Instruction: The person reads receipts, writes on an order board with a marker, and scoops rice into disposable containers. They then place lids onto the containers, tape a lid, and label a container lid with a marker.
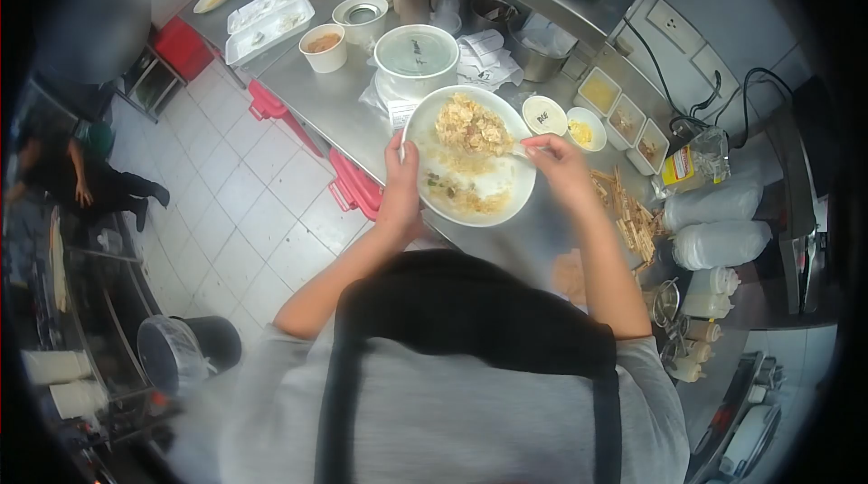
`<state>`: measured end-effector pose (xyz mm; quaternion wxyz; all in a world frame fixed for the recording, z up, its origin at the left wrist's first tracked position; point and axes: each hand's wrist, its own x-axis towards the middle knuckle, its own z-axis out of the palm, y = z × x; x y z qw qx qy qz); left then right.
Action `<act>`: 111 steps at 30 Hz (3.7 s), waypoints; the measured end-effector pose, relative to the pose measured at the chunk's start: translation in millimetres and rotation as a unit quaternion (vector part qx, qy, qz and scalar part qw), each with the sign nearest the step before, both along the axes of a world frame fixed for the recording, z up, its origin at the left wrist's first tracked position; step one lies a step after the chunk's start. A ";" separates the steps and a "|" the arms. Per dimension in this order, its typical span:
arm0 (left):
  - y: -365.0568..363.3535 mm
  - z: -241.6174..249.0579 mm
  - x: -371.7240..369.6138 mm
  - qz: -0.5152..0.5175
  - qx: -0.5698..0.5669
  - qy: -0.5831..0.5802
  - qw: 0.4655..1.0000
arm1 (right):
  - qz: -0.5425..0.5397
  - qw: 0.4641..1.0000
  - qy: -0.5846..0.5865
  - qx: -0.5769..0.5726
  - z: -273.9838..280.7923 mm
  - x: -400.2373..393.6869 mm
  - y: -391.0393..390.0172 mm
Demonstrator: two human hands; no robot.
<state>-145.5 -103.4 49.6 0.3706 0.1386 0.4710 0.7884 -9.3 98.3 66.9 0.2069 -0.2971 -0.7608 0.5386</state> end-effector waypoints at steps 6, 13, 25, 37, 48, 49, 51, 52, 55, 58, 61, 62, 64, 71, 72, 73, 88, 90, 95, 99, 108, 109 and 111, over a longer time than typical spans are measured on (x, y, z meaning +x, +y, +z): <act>-17.4 -17.8 -8.9 0.017 0.043 -0.030 0.998 | 0.046 0.999 -0.020 -0.008 5.3 5.4 5.2; -46.1 -39.1 -17.9 0.037 0.040 -0.088 0.995 | 0.038 0.999 0.002 -0.028 17.1 14.6 31.8; -87.0 -37.3 -37.2 0.119 0.005 -0.074 0.990 | -0.082 0.926 -0.126 0.346 -15.3 10.3 44.2; -87.7 -32.8 -49.5 0.125 0.026 -0.037 0.991 | -0.075 0.829 -0.049 0.552 32.9 14.4 1.2; -84.7 -22.5 -44.5 0.161 0.006 -0.068 0.985 | -0.098 0.808 -0.101 0.572 10.1 4.9 29.1; -84.4 -25.9 -44.8 0.157 0.010 -0.065 0.985 | -0.090 0.797 -0.117 0.585 5.7 1.9 30.9; -82.1 -26.5 -48.9 0.162 0.012 -0.037 0.986 | -0.103 0.802 -0.104 0.579 7.7 4.6 32.1; -79.2 -26.7 -48.5 0.170 0.009 -0.019 0.985 | -0.106 0.804 -0.098 0.577 11.3 4.7 30.2; -73.4 -26.7 -48.4 0.164 0.008 0.040 0.986 | -0.072 0.791 -0.055 0.605 25.2 7.9 17.6; -58.3 -13.0 -53.1 0.144 0.038 0.085 0.985 | -0.111 0.785 -0.006 0.609 42.8 12.1 19.8; -29.1 8.8 -46.5 0.127 0.047 0.090 0.987 | -0.102 0.786 0.093 0.603 90.3 2.6 -2.2; -18.9 10.8 -46.0 0.118 0.058 0.096 0.987 | -0.073 0.777 0.120 0.614 90.5 -8.0 -3.1; -1.8 14.4 -41.4 0.094 0.068 0.110 0.987 | -0.033 0.762 0.117 0.636 87.6 -27.0 0.7; 51.2 13.1 -47.0 0.082 0.051 0.226 0.969 | 0.050 0.800 -0.045 0.596 56.1 4.7 6.9; 55.7 15.2 -46.8 0.071 0.040 0.233 0.969 | 0.035 0.795 -0.031 0.605 60.4 5.0 9.1; 60.2 16.9 -45.7 0.059 0.029 0.241 0.968 | 0.018 0.789 -0.018 0.614 63.9 3.8 10.4; 88.0 24.3 -34.5 0.063 -0.028 0.351 0.934 | -0.067 0.783 -0.170 0.595 54.5 4.0 49.2; 89.0 18.0 -40.6 0.062 0.008 0.356 0.932 | -0.050 0.793 -0.205 0.572 42.0 4.9 51.0; 87.4 24.4 -38.6 0.052 0.021 0.336 0.940 | 0.048 0.788 -0.278 0.547 28.6 32.9 41.9; 91.6 17.5 -41.1 0.061 0.005 0.383 0.922 | -0.019 0.834 -0.156 0.530 61.7 4.2 18.8; 92.7 14.7 -54.3 0.050 0.019 0.388 0.920 | -0.004 0.850 -0.208 0.483 26.0 36.4 19.7; 93.5 14.2 -54.1 0.042 0.018 0.399 0.916 | -0.022 0.861 -0.191 0.471 44.8 30.5 16.3; 93.3 17.1 -48.8 0.055 0.009 0.448 0.892 | -0.045 0.871 -0.167 0.461 53.9 23.9 18.7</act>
